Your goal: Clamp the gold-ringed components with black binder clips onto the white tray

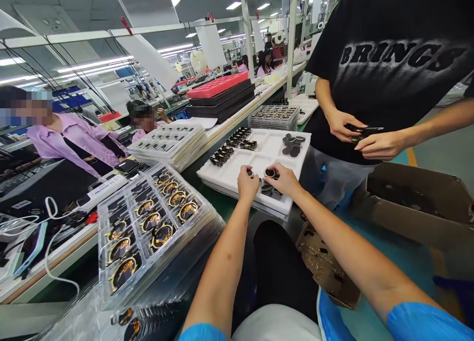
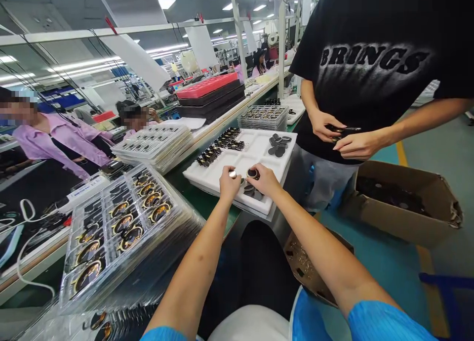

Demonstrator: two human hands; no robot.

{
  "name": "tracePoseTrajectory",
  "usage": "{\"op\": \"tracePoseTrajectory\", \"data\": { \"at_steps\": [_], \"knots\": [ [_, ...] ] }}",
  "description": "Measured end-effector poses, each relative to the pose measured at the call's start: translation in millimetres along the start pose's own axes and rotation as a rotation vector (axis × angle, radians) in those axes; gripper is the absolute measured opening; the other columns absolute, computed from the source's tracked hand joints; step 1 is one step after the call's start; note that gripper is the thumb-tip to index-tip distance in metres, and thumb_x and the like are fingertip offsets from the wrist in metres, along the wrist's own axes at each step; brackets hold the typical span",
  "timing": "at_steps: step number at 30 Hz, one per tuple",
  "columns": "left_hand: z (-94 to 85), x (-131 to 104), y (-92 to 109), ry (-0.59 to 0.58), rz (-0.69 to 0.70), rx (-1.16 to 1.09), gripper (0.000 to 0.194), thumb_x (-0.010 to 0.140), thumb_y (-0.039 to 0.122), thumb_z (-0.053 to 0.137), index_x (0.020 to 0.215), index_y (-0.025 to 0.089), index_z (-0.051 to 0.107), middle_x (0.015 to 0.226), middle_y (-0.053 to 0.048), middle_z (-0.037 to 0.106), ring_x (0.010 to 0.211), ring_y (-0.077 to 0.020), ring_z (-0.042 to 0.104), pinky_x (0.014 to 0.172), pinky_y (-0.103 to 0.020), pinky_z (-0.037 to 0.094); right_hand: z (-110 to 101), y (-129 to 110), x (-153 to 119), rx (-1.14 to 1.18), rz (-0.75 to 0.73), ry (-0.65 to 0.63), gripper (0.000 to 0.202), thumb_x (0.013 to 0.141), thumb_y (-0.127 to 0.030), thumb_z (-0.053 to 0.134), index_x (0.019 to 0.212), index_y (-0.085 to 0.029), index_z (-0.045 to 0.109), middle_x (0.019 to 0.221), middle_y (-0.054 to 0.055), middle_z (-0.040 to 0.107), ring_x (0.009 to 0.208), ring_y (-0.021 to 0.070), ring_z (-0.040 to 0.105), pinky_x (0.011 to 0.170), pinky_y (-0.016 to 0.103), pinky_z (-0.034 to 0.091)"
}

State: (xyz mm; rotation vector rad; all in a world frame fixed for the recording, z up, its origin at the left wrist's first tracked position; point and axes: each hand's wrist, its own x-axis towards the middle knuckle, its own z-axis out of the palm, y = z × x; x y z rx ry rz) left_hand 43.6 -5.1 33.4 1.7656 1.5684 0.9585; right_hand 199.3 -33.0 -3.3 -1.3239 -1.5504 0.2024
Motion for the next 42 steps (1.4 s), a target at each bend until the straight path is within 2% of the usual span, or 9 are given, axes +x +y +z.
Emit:
{"op": "tracePoseTrajectory", "data": {
  "at_steps": [3, 7, 14, 18, 24, 29, 32, 36, 42],
  "knots": [
    [4.1, 6.1, -2.2, -0.031, -0.015, 0.133, 0.049, 0.078, 0.015, 0.07, 0.125, 0.018, 0.055, 0.108, -0.015, 0.072, 0.108, -0.0324, 0.065, 0.095, -0.042, 0.045, 3.6, 6.1, -3.4, -0.025, 0.035, 0.005, 0.028, 0.077, -0.039, 0.076, 0.095, -0.022, 0.064, 0.096, 0.008, 0.073, 0.089, 0.0279, 0.068, 0.084, 0.044, 0.056],
    [3.2, 8.7, -6.0, -0.035, -0.008, 0.209, 0.041, 0.082, 0.023, 0.07, 0.12, 0.015, 0.058, 0.125, -0.021, 0.068, 0.128, -0.0363, 0.053, 0.105, -0.045, 0.039, 0.5, 9.3, -7.9, -0.05, 0.096, 0.087, 0.032, 0.073, -0.038, 0.08, 0.097, -0.022, 0.067, 0.1, 0.009, 0.072, 0.096, 0.0297, 0.066, 0.086, 0.044, 0.054],
    [-8.7, 13.2, -8.6, 0.031, -0.012, 0.069, 0.041, 0.08, 0.025, 0.075, 0.12, 0.021, 0.065, 0.124, -0.015, 0.07, 0.128, -0.034, 0.053, 0.106, -0.044, 0.04, -1.0, 7.0, -6.6, 0.03, 0.244, 0.103, 0.039, 0.071, -0.051, 0.081, 0.094, -0.023, 0.069, 0.09, 0.006, 0.071, 0.083, 0.0267, 0.066, 0.08, 0.041, 0.052],
    [-13.4, 8.5, -4.2, 0.088, -0.017, -0.159, 0.039, 0.088, 0.03, 0.07, 0.125, 0.019, 0.064, 0.122, -0.013, 0.071, 0.117, -0.0258, 0.061, 0.101, -0.036, 0.044, -0.6, 11.1, -1.5, 0.211, 0.353, 0.146, 0.05, 0.069, -0.064, 0.08, 0.093, -0.022, 0.066, 0.084, 0.006, 0.072, 0.079, 0.0251, 0.065, 0.075, 0.04, 0.052],
    [-22.2, -25.3, 12.5, 0.0, -0.119, -0.606, 0.043, 0.104, 0.047, 0.042, 0.104, 0.014, 0.069, 0.102, -0.012, 0.074, 0.069, -0.0128, 0.062, 0.062, -0.025, 0.045, -8.7, 16.9, 13.6, 0.701, 0.45, 0.172, 0.064, 0.064, -0.082, 0.075, 0.086, -0.023, 0.06, 0.076, 0.006, 0.072, 0.06, 0.0171, 0.057, 0.053, 0.028, 0.043],
    [-50.4, -85.5, 22.5, -0.184, -0.203, -1.12, 0.038, 0.094, 0.047, 0.064, 0.095, 0.01, 0.073, 0.085, -0.007, 0.068, 0.061, -0.0094, 0.055, 0.055, -0.022, 0.039, -24.3, 17.1, 19.9, 0.855, 0.52, 0.062, 0.058, 0.066, -0.075, 0.078, 0.082, -0.022, 0.063, 0.077, 0.008, 0.073, 0.06, 0.0175, 0.057, 0.05, 0.028, 0.042],
    [-73.4, -120.4, 17.0, -0.234, -0.19, -1.171, 0.045, 0.086, 0.052, 0.074, 0.102, 0.01, 0.076, 0.084, -0.006, 0.065, 0.065, -0.0104, 0.056, 0.057, -0.022, 0.042, -26.3, 21.1, 21.8, 0.649, 0.443, 0.066, 0.044, 0.073, -0.061, 0.077, 0.091, -0.022, 0.067, 0.088, 0.009, 0.076, 0.068, 0.0201, 0.061, 0.057, 0.031, 0.047],
    [-96.9, -151.9, -2.7, -0.182, -0.17, -1.117, 0.049, 0.084, 0.058, 0.073, 0.103, 0.013, 0.077, 0.085, -0.006, 0.065, 0.068, -0.0118, 0.057, 0.06, -0.024, 0.043, -14.4, 21.2, 19.1, -0.013, 0.176, -0.06, 0.027, 0.083, -0.04, 0.065, 0.1, -0.021, 0.074, 0.101, 0.012, 0.076, 0.094, 0.0309, 0.066, 0.087, 0.046, 0.052],
    [-110.1, -194.1, -40.3, -0.155, -0.207, -1.006, 0.047, 0.088, 0.058, 0.069, 0.107, 0.016, 0.078, 0.086, -0.006, 0.065, 0.07, -0.012, 0.057, 0.062, -0.024, 0.042, -11.1, 14.9, 8.8, -0.459, -0.067, -0.377, 0.044, 0.082, -0.033, 0.067, 0.122, -0.016, 0.073, 0.117, 0.02, 0.068, 0.113, 0.0405, 0.059, 0.101, 0.054, 0.047]
  ]
}}
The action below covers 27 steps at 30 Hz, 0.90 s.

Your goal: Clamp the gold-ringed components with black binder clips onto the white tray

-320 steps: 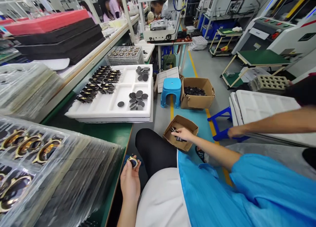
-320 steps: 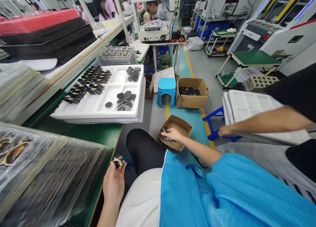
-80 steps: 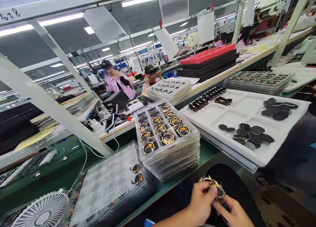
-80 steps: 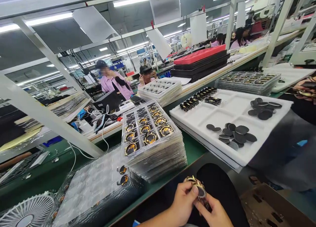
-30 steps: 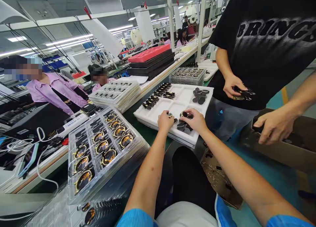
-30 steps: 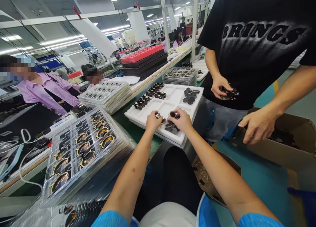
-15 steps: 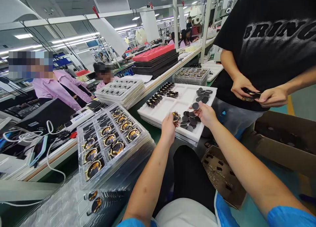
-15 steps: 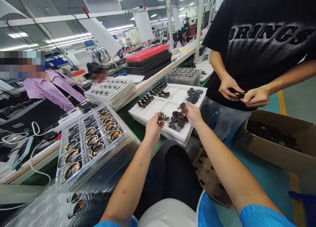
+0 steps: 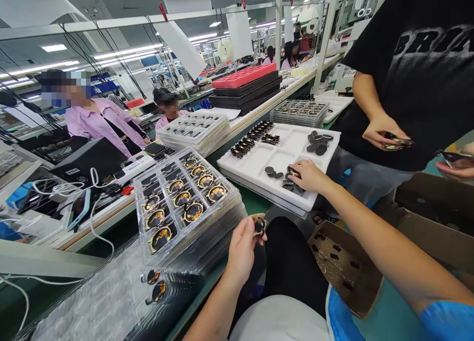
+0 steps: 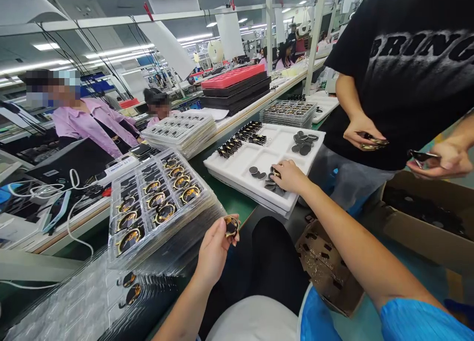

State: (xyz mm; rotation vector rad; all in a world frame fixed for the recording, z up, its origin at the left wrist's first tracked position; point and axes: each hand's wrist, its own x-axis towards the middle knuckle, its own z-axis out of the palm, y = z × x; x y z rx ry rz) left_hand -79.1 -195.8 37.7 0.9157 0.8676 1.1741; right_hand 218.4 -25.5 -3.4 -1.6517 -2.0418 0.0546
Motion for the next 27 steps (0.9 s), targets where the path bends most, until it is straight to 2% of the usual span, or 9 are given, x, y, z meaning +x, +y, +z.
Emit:
{"op": "tracePoseTrajectory", "data": {
  "at_steps": [4, 7, 11, 14, 16, 19, 21, 24, 27],
  "knots": [
    [-16.2, -21.0, -19.2, 0.012, -0.072, 0.017, 0.048, 0.089, 0.059, 0.068, 0.109, 0.016, 0.078, 0.081, -0.004, 0.063, 0.07, -0.0128, 0.056, 0.062, -0.025, 0.042, -15.6, 7.9, 5.5, 0.025, -0.075, -0.158, 0.055, 0.067, -0.021, 0.074, 0.122, -0.021, 0.075, 0.123, 0.014, 0.064, 0.11, 0.0351, 0.064, 0.1, 0.042, 0.051],
    [-24.5, -28.1, -29.9, 0.03, -0.103, 0.021, 0.051, 0.087, 0.062, 0.069, 0.107, 0.016, 0.078, 0.079, -0.004, 0.062, 0.068, -0.0129, 0.056, 0.062, -0.025, 0.041, -25.6, 6.3, 15.9, 0.022, -0.094, -0.268, 0.042, 0.061, -0.018, 0.079, 0.103, -0.026, 0.081, 0.122, 0.011, 0.063, 0.102, 0.033, 0.067, 0.09, 0.039, 0.053],
    [-32.6, -33.7, -33.8, 0.042, -0.113, 0.011, 0.051, 0.087, 0.061, 0.069, 0.107, 0.015, 0.078, 0.082, -0.005, 0.064, 0.069, -0.0137, 0.056, 0.063, -0.026, 0.042, -32.6, -5.3, 25.9, -0.053, -0.031, -0.335, 0.037, 0.053, -0.015, 0.086, 0.089, -0.023, 0.079, 0.118, 0.012, 0.063, 0.081, 0.0277, 0.066, 0.073, 0.039, 0.053],
    [-37.4, -39.6, -31.1, 0.05, -0.113, 0.008, 0.052, 0.086, 0.062, 0.069, 0.106, 0.015, 0.078, 0.084, -0.006, 0.064, 0.069, -0.0139, 0.057, 0.064, -0.027, 0.044, -39.1, -10.4, 29.8, -0.037, 0.011, -0.248, 0.037, 0.051, -0.013, 0.088, 0.086, -0.021, 0.076, 0.103, 0.009, 0.065, 0.074, 0.0246, 0.063, 0.07, 0.038, 0.052],
    [-39.7, -43.6, -29.0, 0.068, -0.119, 0.002, 0.053, 0.085, 0.063, 0.07, 0.106, 0.016, 0.079, 0.083, -0.006, 0.064, 0.069, -0.0137, 0.057, 0.065, -0.027, 0.044, -43.7, -11.5, 32.4, 0.045, 0.026, -0.063, 0.036, 0.055, -0.019, 0.088, 0.088, -0.021, 0.075, 0.095, 0.007, 0.066, 0.078, 0.0255, 0.064, 0.075, 0.038, 0.052],
    [-41.5, -47.2, -27.2, 0.077, -0.132, -0.006, 0.052, 0.085, 0.064, 0.07, 0.106, 0.017, 0.079, 0.084, -0.005, 0.064, 0.07, -0.0137, 0.057, 0.066, -0.027, 0.044, -43.4, -14.2, 36.8, 0.198, 0.077, 0.241, 0.036, 0.064, -0.03, 0.086, 0.095, -0.021, 0.073, 0.094, 0.006, 0.069, 0.082, 0.0256, 0.064, 0.079, 0.039, 0.053],
    [-41.8, -47.7, -26.4, 0.07, -0.137, -0.008, 0.052, 0.084, 0.064, 0.071, 0.105, 0.017, 0.079, 0.084, -0.005, 0.064, 0.07, -0.0139, 0.057, 0.066, -0.027, 0.045, -36.3, -17.4, 39.2, 0.233, 0.106, 0.228, 0.033, 0.06, -0.029, 0.087, 0.088, -0.021, 0.073, 0.089, 0.006, 0.069, 0.079, 0.0252, 0.064, 0.078, 0.04, 0.054],
    [-42.3, -48.1, -24.4, 0.071, -0.136, -0.005, 0.054, 0.082, 0.065, 0.073, 0.105, 0.016, 0.079, 0.083, -0.006, 0.064, 0.069, -0.0147, 0.057, 0.066, -0.028, 0.045, -21.5, -19.8, 40.2, 0.269, 0.121, 0.088, 0.032, 0.053, -0.024, 0.088, 0.08, -0.021, 0.071, 0.084, 0.004, 0.068, 0.079, 0.0254, 0.064, 0.078, 0.042, 0.055],
    [-44.4, -50.6, -20.9, 0.086, -0.123, 0.018, 0.053, 0.083, 0.064, 0.072, 0.105, 0.016, 0.079, 0.084, -0.007, 0.065, 0.071, -0.0155, 0.057, 0.067, -0.028, 0.045, -11.1, -16.2, 39.0, 0.419, 0.149, 0.129, 0.039, 0.052, -0.03, 0.089, 0.085, -0.02, 0.072, 0.087, 0.005, 0.07, 0.079, 0.0247, 0.065, 0.077, 0.042, 0.057]
  ]
}}
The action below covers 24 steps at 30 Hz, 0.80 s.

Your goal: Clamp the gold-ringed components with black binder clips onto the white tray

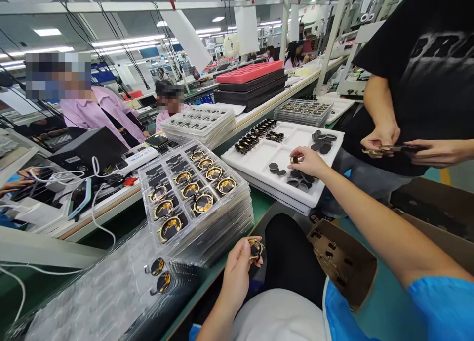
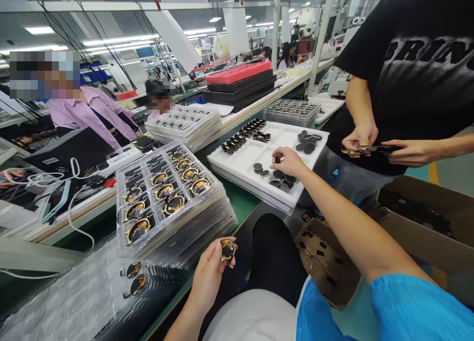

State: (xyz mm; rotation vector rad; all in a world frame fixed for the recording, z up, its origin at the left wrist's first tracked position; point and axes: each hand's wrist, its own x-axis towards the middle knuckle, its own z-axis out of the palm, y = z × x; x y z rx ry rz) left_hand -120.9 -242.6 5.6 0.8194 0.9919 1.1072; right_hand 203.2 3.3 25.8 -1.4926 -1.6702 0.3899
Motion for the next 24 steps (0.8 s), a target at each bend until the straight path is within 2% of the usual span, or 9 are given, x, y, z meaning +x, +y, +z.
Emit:
{"op": "tracePoseTrajectory", "data": {
  "at_steps": [4, 8, 13, 16, 18, 20, 22, 24],
  "knots": [
    [-4.3, -3.8, 4.2, 0.006, 0.007, 0.025, 0.054, 0.084, 0.065, 0.07, 0.106, 0.016, 0.078, 0.085, -0.006, 0.065, 0.071, -0.0154, 0.058, 0.067, -0.028, 0.045, 1.6, 5.9, 1.3, 0.209, 0.009, 0.017, 0.051, 0.05, -0.04, 0.092, 0.092, -0.018, 0.073, 0.084, 0.005, 0.072, 0.079, 0.0247, 0.068, 0.081, 0.044, 0.058],
    [-7.6, -1.8, 5.5, -0.016, 0.012, 0.052, 0.053, 0.086, 0.065, 0.068, 0.106, 0.017, 0.078, 0.085, -0.006, 0.064, 0.072, -0.0155, 0.058, 0.068, -0.028, 0.045, -1.6, -2.0, 7.1, 0.116, 0.012, 0.012, 0.045, 0.054, -0.038, 0.091, 0.091, -0.019, 0.077, 0.083, 0.006, 0.075, 0.083, 0.0274, 0.07, 0.086, 0.046, 0.057],
    [-10.2, -0.2, 1.3, -0.027, 0.017, 0.097, 0.054, 0.087, 0.067, 0.064, 0.106, 0.018, 0.078, 0.086, -0.007, 0.066, 0.07, -0.0155, 0.058, 0.066, -0.028, 0.044, -9.3, -15.5, 12.2, 0.042, 0.065, 0.072, 0.041, 0.062, -0.034, 0.087, 0.099, -0.019, 0.079, 0.09, 0.008, 0.076, 0.076, 0.026, 0.069, 0.078, 0.044, 0.057],
    [-12.2, -17.3, 12.5, -0.048, 0.004, 0.154, 0.05, 0.092, 0.064, 0.06, 0.108, 0.02, 0.077, 0.082, -0.007, 0.065, 0.066, -0.0151, 0.056, 0.06, -0.027, 0.043, -8.7, -14.6, 13.7, 0.212, 0.131, 0.105, 0.037, 0.06, -0.033, 0.087, 0.093, -0.021, 0.078, 0.089, 0.008, 0.076, 0.073, 0.0246, 0.067, 0.064, 0.039, 0.056],
    [-14.8, -37.5, 34.2, -0.062, 0.021, 0.219, 0.043, 0.093, 0.059, 0.06, 0.108, 0.022, 0.078, 0.081, -0.008, 0.065, 0.065, -0.0163, 0.056, 0.055, -0.027, 0.044, -4.7, -15.3, 16.9, 0.41, 0.222, 0.065, 0.03, 0.059, -0.031, 0.087, 0.085, -0.021, 0.076, 0.08, 0.008, 0.074, 0.063, 0.0216, 0.063, 0.051, 0.033, 0.051],
    [-19.7, -57.1, 68.0, -0.02, 0.126, 0.311, 0.036, 0.092, 0.054, 0.064, 0.105, 0.025, 0.08, 0.083, -0.009, 0.067, 0.065, -0.0185, 0.059, 0.051, -0.028, 0.046, 1.4, -25.2, 22.9, 0.574, 0.293, 0.02, 0.024, 0.059, -0.028, 0.086, 0.078, -0.021, 0.073, 0.069, 0.006, 0.07, 0.053, 0.0188, 0.058, 0.044, 0.032, 0.047],
    [-29.3, -65.8, 110.1, 0.11, 0.332, 0.433, 0.028, 0.091, 0.048, 0.067, 0.102, 0.027, 0.081, 0.087, -0.009, 0.068, 0.062, -0.0186, 0.06, 0.047, -0.028, 0.048, 9.9, -50.2, 31.1, 0.679, 0.291, -0.03, 0.022, 0.061, -0.025, 0.087, 0.078, -0.021, 0.073, 0.065, 0.005, 0.067, 0.051, 0.0179, 0.057, 0.044, 0.033, 0.051],
    [-45.6, -55.9, 154.9, 0.29, 0.554, 0.573, 0.023, 0.089, 0.044, 0.07, 0.102, 0.028, 0.079, 0.084, -0.006, 0.067, 0.056, -0.016, 0.058, 0.046, -0.028, 0.048, 22.7, -91.9, 40.7, 0.759, 0.218, -0.103, 0.024, 0.064, -0.023, 0.087, 0.085, -0.02, 0.075, 0.071, 0.005, 0.07, 0.057, 0.0183, 0.061, 0.052, 0.035, 0.057]
  ]
}}
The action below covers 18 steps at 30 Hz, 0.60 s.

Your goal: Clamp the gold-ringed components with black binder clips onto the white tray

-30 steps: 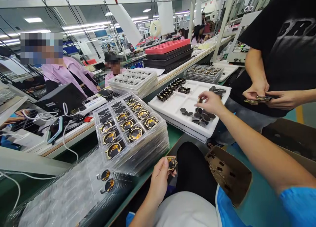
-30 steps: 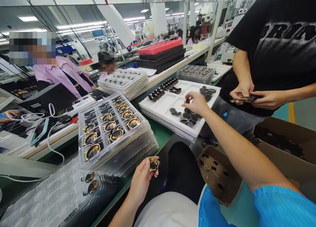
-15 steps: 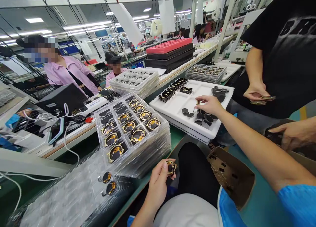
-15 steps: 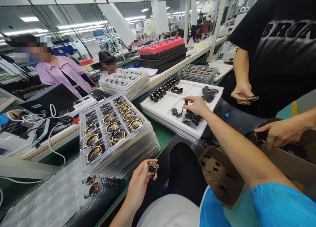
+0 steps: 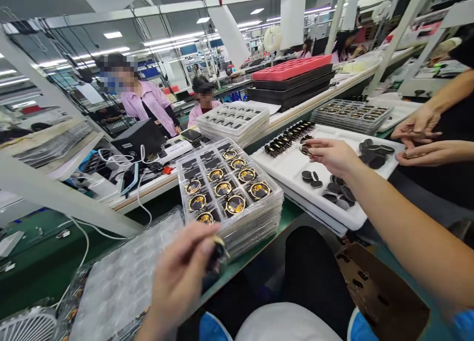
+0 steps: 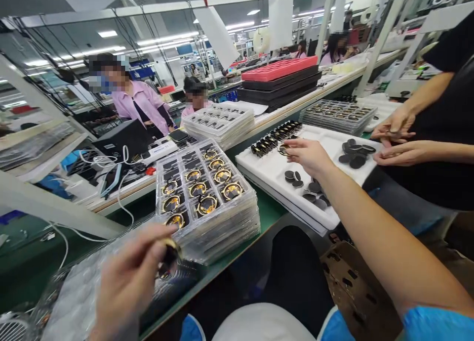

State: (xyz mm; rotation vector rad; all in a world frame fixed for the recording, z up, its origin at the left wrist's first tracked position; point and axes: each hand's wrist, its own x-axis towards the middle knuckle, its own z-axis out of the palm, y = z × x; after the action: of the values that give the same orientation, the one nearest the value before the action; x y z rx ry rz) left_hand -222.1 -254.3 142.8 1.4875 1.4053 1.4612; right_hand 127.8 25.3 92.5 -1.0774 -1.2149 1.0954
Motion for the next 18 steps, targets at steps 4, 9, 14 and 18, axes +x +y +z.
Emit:
{"op": "tracePoseTrajectory", "data": {
  "at_steps": [4, 9, 14, 18],
  "knots": [
    [-40.6, 102.1, -3.8, 0.233, 0.144, 0.341, 0.03, 0.085, 0.04, 0.07, 0.111, 0.025, 0.07, 0.077, -0.001, 0.067, 0.061, -0.0163, 0.06, 0.057, -0.028, 0.049, 111.8, -51.8, 10.2, -0.136, -0.187, -0.266, 0.021, 0.074, -0.02, 0.084, 0.092, -0.017, 0.074, 0.075, 0.004, 0.072, 0.061, 0.0175, 0.064, 0.06, 0.034, 0.059],
    [-54.1, 186.8, -38.9, 0.189, 0.057, 0.673, 0.017, 0.082, 0.035, 0.065, 0.086, 0.019, 0.07, 0.077, -0.003, 0.07, 0.07, -0.0181, 0.061, 0.069, -0.03, 0.047, 241.2, -78.2, 14.8, -0.561, -0.403, -0.475, 0.008, 0.078, -0.007, 0.077, 0.08, -0.015, 0.075, 0.078, 0.004, 0.074, 0.072, 0.0176, 0.067, 0.073, 0.031, 0.056],
    [-55.1, 192.8, -53.6, 0.06, 0.03, 0.818, 0.024, 0.085, 0.039, 0.063, 0.091, 0.02, 0.078, 0.084, -0.005, 0.074, 0.072, -0.02, 0.058, 0.072, -0.032, 0.045, 271.8, -75.9, 6.3, -0.782, -0.413, -0.596, 0.01, 0.076, -0.011, 0.079, 0.072, -0.019, 0.079, 0.076, 0.002, 0.076, 0.078, 0.02, 0.069, 0.077, 0.027, 0.051],
    [-62.2, 188.9, -54.2, 0.052, 0.047, 0.945, 0.033, 0.087, 0.048, 0.061, 0.089, 0.02, 0.079, 0.095, -0.008, 0.074, 0.083, -0.0229, 0.061, 0.079, -0.034, 0.046, 235.8, -88.2, 19.8, -0.826, -0.404, -0.511, 0.011, 0.085, -0.023, 0.073, 0.085, -0.016, 0.081, 0.085, 0.007, 0.078, 0.08, 0.0201, 0.067, 0.078, 0.029, 0.049]
  ]
}}
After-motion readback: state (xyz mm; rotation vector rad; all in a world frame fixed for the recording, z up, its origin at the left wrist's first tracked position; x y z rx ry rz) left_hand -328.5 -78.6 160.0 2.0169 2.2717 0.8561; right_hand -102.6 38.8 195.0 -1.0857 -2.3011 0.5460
